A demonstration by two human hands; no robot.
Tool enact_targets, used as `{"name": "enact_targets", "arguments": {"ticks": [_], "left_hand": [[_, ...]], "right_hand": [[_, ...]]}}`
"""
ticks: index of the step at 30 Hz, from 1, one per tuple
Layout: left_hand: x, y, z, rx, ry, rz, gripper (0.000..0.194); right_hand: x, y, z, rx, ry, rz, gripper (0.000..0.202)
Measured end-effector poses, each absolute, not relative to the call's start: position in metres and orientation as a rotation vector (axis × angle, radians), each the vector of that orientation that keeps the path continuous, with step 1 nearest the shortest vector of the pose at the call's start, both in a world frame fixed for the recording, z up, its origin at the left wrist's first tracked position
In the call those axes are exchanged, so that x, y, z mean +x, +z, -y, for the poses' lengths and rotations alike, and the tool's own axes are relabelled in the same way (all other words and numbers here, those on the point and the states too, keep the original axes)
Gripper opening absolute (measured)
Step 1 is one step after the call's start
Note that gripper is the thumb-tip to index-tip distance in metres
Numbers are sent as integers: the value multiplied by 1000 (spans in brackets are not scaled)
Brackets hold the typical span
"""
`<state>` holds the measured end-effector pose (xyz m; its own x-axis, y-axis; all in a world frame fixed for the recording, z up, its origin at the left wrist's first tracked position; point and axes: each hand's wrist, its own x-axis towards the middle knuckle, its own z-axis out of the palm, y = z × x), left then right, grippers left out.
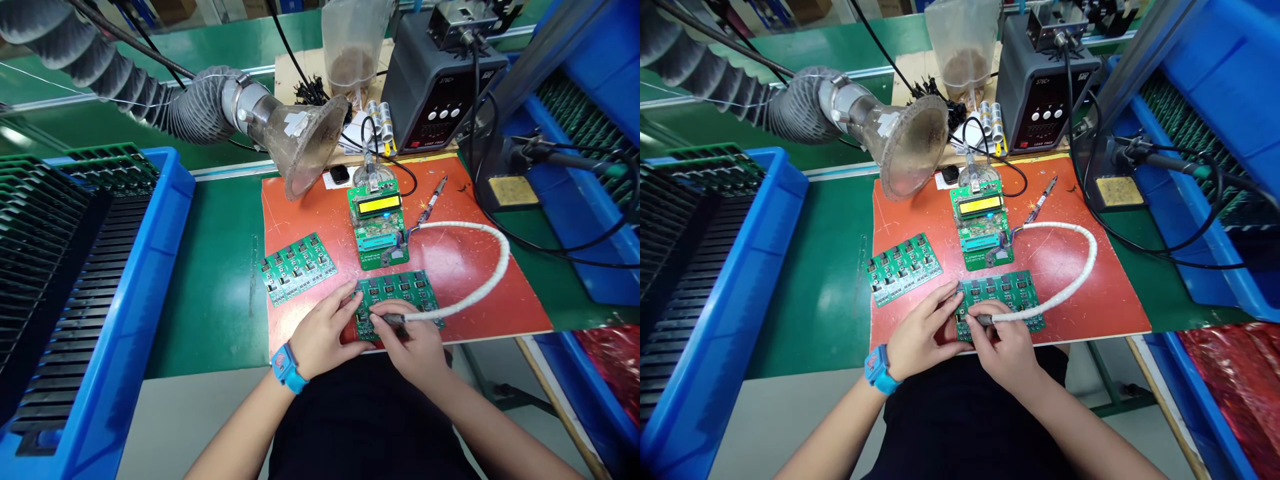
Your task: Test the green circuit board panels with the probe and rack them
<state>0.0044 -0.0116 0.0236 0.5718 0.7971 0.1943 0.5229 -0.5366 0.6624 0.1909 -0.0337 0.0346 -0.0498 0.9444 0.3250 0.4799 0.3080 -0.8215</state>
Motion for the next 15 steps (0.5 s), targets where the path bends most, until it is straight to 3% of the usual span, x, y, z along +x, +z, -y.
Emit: {"name": "enact_targets", "arguments": {"ticks": [10,15], "left_hand": [[11,35,8,2296,497,-1086,111],[22,43,-1,2339,449,-1116,108]], "right_hand": [[192,36,33,-1312,627,1695,8],[195,39,32,-1324,703,1658,9]]}}
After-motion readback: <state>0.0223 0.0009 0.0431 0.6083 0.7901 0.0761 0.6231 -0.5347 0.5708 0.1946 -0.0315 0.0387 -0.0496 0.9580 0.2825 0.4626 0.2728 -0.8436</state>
